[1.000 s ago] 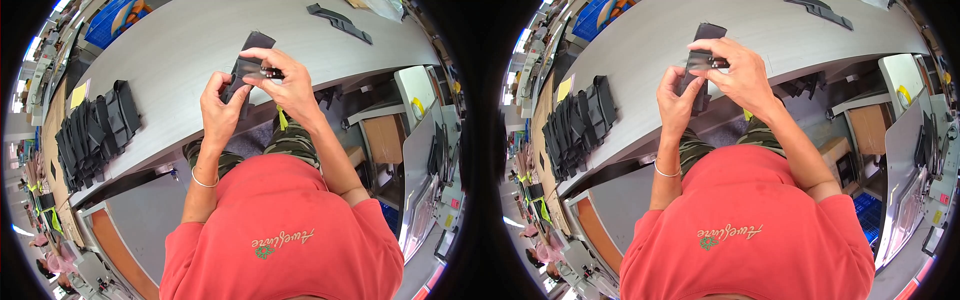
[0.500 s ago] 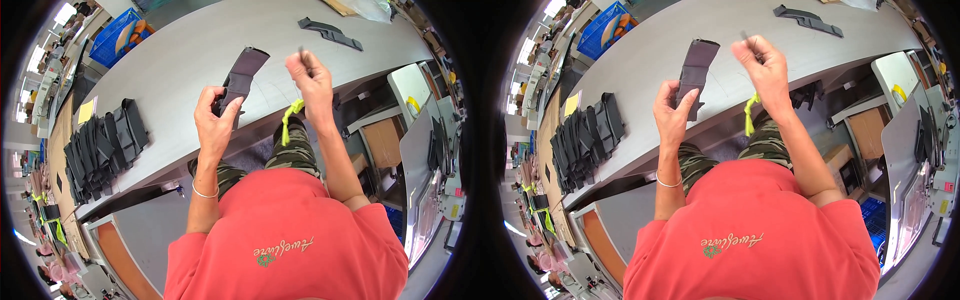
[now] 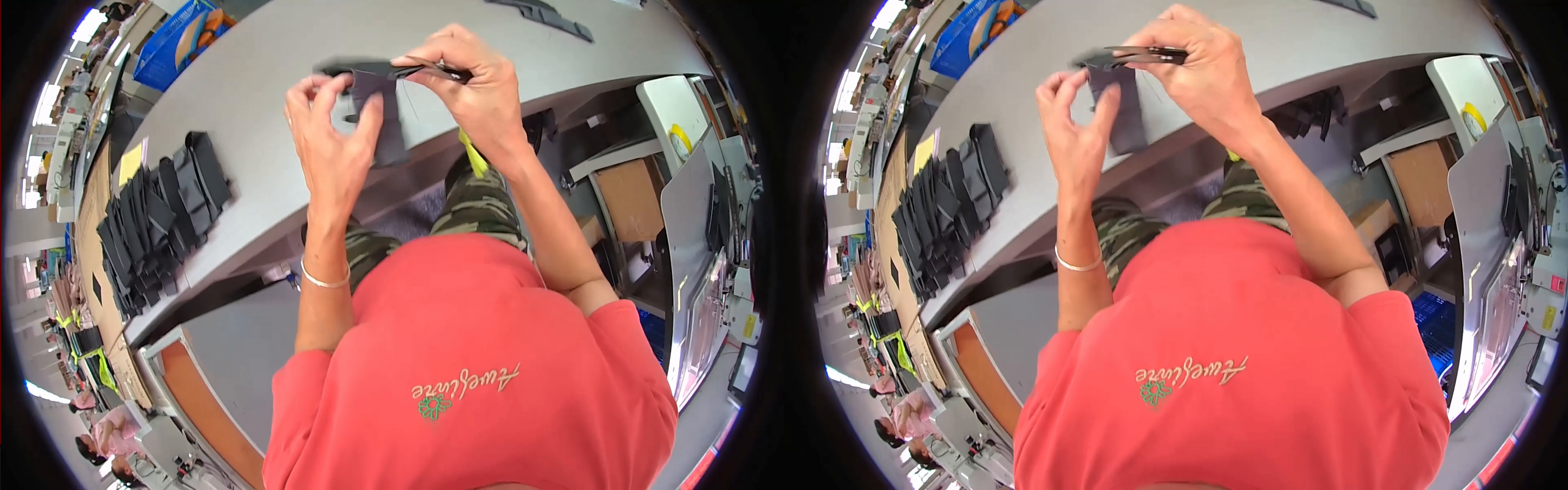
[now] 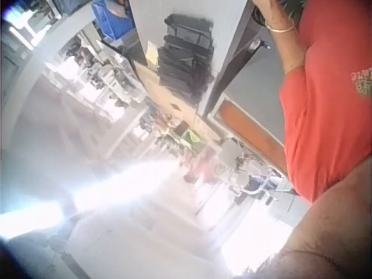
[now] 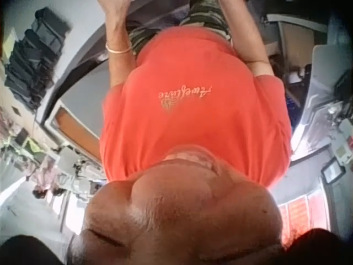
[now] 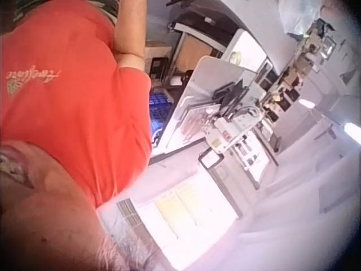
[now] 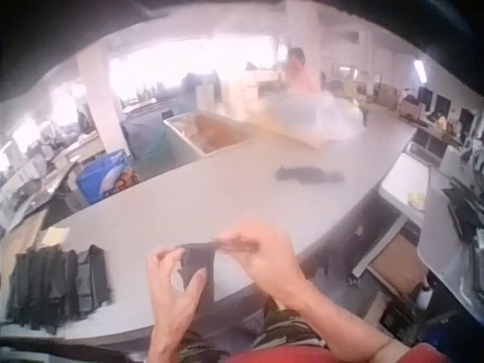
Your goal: Trim excess thread or material from black padded fabric components using a pair of snips.
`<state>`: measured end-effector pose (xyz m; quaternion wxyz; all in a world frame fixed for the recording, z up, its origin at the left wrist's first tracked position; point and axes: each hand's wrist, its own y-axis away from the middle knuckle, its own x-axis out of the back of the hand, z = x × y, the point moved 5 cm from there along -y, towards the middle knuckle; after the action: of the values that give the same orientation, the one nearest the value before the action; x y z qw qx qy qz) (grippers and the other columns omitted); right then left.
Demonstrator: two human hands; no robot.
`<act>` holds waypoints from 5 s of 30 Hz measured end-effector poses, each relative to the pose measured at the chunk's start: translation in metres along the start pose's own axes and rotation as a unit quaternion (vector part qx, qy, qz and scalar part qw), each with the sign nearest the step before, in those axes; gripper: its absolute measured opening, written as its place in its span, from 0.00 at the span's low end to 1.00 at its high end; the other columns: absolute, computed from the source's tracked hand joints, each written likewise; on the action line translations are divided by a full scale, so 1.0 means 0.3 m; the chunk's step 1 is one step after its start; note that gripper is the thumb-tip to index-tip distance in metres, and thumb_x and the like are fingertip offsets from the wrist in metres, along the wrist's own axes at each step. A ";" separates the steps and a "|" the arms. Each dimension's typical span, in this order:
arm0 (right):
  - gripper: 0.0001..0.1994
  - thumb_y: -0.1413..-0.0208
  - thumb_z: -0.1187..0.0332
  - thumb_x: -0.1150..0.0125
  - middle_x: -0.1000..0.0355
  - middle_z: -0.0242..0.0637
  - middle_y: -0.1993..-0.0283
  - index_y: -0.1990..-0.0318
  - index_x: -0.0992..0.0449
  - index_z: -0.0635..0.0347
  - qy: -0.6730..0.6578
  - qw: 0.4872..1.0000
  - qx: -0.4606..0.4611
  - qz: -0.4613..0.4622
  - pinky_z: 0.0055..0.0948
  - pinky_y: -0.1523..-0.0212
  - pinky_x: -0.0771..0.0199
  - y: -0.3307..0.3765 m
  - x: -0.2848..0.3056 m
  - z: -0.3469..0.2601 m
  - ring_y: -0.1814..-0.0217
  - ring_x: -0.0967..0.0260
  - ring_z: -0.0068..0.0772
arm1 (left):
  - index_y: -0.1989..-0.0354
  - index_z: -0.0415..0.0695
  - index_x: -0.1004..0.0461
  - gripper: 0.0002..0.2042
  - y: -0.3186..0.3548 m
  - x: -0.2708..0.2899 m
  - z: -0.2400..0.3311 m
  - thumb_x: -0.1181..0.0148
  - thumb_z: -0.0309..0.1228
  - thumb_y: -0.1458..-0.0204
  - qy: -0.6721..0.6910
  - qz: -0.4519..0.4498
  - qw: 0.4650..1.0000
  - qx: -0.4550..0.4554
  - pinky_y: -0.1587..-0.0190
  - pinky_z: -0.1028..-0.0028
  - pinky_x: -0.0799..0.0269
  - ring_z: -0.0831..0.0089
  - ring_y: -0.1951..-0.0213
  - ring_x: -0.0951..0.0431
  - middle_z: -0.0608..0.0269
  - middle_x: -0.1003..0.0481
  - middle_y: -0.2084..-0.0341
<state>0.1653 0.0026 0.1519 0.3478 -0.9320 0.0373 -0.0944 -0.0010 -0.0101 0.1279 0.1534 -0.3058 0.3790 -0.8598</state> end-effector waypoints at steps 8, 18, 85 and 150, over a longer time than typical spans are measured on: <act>0.19 0.66 0.86 0.42 0.34 0.33 0.72 0.66 0.18 0.49 0.090 0.996 0.012 -0.027 0.27 0.75 0.29 0.179 -0.065 -0.014 0.73 0.29 0.31 | 0.54 0.36 0.26 0.12 0.117 -0.117 -0.116 0.45 0.24 0.47 0.416 -0.151 0.825 0.353 0.59 0.79 0.31 0.83 0.61 0.29 0.69 0.26 0.63; 0.12 0.39 0.63 0.47 0.32 0.26 0.72 0.60 0.24 0.64 -0.114 0.954 -0.271 -0.063 0.20 0.68 0.38 0.195 -0.059 0.071 0.67 0.39 0.13 | 0.59 0.35 0.27 0.08 0.101 -0.041 -0.152 0.46 0.19 0.48 0.387 -0.028 0.863 0.322 0.60 0.80 0.32 0.81 0.64 0.27 0.66 0.25 0.66; 0.06 0.47 0.66 0.44 0.26 0.26 0.73 0.73 0.23 0.51 -0.306 0.912 0.157 -0.222 0.22 0.81 0.47 -0.066 0.231 -0.616 0.83 0.45 0.22 | 0.51 0.42 0.32 0.16 0.140 -0.089 -0.286 0.41 0.35 0.44 0.613 -0.050 0.635 0.468 0.48 0.67 0.32 0.68 0.53 0.28 0.61 0.27 0.59; 0.05 0.50 0.67 0.38 0.24 0.28 0.69 0.66 0.21 0.54 0.303 0.945 -0.095 -0.078 0.29 0.71 0.33 0.106 -0.006 -0.025 0.73 0.34 0.32 | 0.52 0.38 0.33 0.23 0.088 -0.012 -0.041 0.33 0.17 0.59 0.342 0.011 0.922 0.180 0.48 0.73 0.36 0.71 0.53 0.28 0.54 0.26 0.56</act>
<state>0.1617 -0.0259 0.1364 0.2215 -0.8880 0.0770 -0.3956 -0.0053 -0.0189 0.1002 0.0764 0.0437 0.2502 -0.9642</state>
